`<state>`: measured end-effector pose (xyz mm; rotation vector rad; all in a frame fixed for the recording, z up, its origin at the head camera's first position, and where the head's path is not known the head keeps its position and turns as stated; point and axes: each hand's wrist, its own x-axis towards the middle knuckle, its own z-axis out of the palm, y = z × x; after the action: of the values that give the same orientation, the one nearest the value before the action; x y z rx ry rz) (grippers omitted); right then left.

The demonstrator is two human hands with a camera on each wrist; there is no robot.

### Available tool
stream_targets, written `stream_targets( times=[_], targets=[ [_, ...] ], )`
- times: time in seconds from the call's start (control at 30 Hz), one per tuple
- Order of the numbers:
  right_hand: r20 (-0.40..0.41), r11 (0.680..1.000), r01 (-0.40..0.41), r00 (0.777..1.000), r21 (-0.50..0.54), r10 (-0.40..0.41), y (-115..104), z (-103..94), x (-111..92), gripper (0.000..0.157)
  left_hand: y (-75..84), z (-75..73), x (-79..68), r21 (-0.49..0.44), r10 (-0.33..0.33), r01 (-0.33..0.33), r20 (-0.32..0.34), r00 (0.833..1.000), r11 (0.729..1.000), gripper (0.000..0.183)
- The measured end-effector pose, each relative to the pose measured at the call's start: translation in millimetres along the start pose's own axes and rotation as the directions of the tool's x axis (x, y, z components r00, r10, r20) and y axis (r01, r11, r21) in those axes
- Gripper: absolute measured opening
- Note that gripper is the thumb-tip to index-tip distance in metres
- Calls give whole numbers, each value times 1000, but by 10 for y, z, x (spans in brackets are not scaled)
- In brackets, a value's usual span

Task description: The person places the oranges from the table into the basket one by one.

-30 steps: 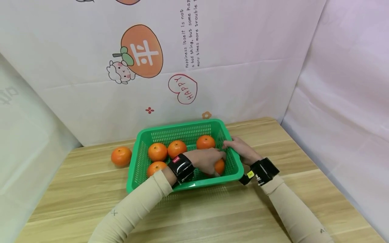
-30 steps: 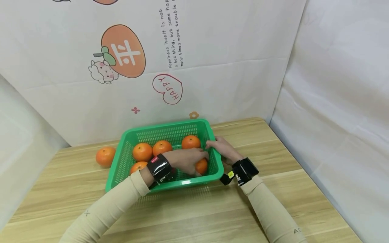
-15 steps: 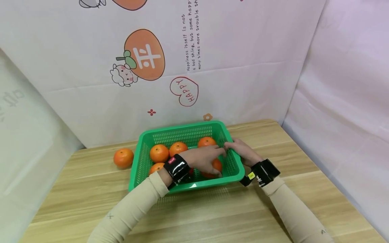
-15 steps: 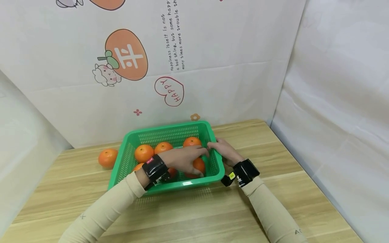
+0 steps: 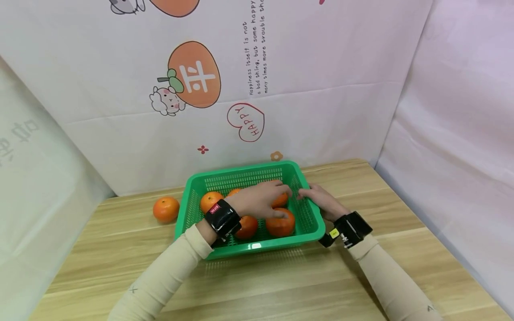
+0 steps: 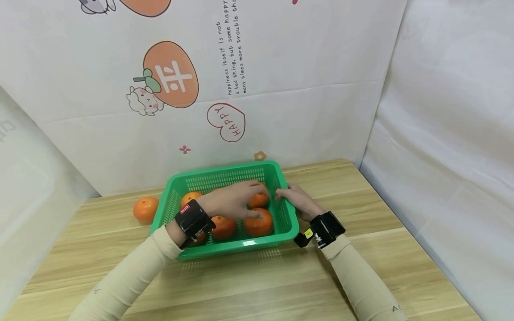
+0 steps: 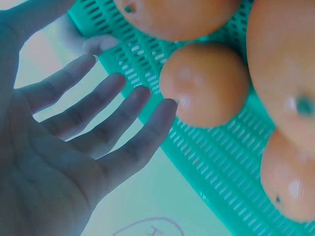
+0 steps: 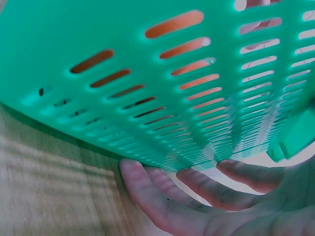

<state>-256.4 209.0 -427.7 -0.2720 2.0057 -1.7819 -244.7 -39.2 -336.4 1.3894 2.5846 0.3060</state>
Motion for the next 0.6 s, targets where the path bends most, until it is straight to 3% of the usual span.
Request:
stream_targets(
  times=[0.27, 0.4, 0.6],
  targets=[
    [-3, 1000, -7, 1000, 1, 7, -22, 6, -18, 68, -135, -190, -162, -32, -86, 84, -73, 994, 996, 47],
    [-5, 1000, -3, 1000, -5, 3, -16, 17, -16, 71, -225, -268, -258, -3, -125, 126, -121, 985, 992, 44],
    [-11, 1000, 5, 1000, -8, -5, -8, 6, -31, 70, -389, -353, -363, 45, -121, 132, -192, 974, 990, 39]
  ],
)
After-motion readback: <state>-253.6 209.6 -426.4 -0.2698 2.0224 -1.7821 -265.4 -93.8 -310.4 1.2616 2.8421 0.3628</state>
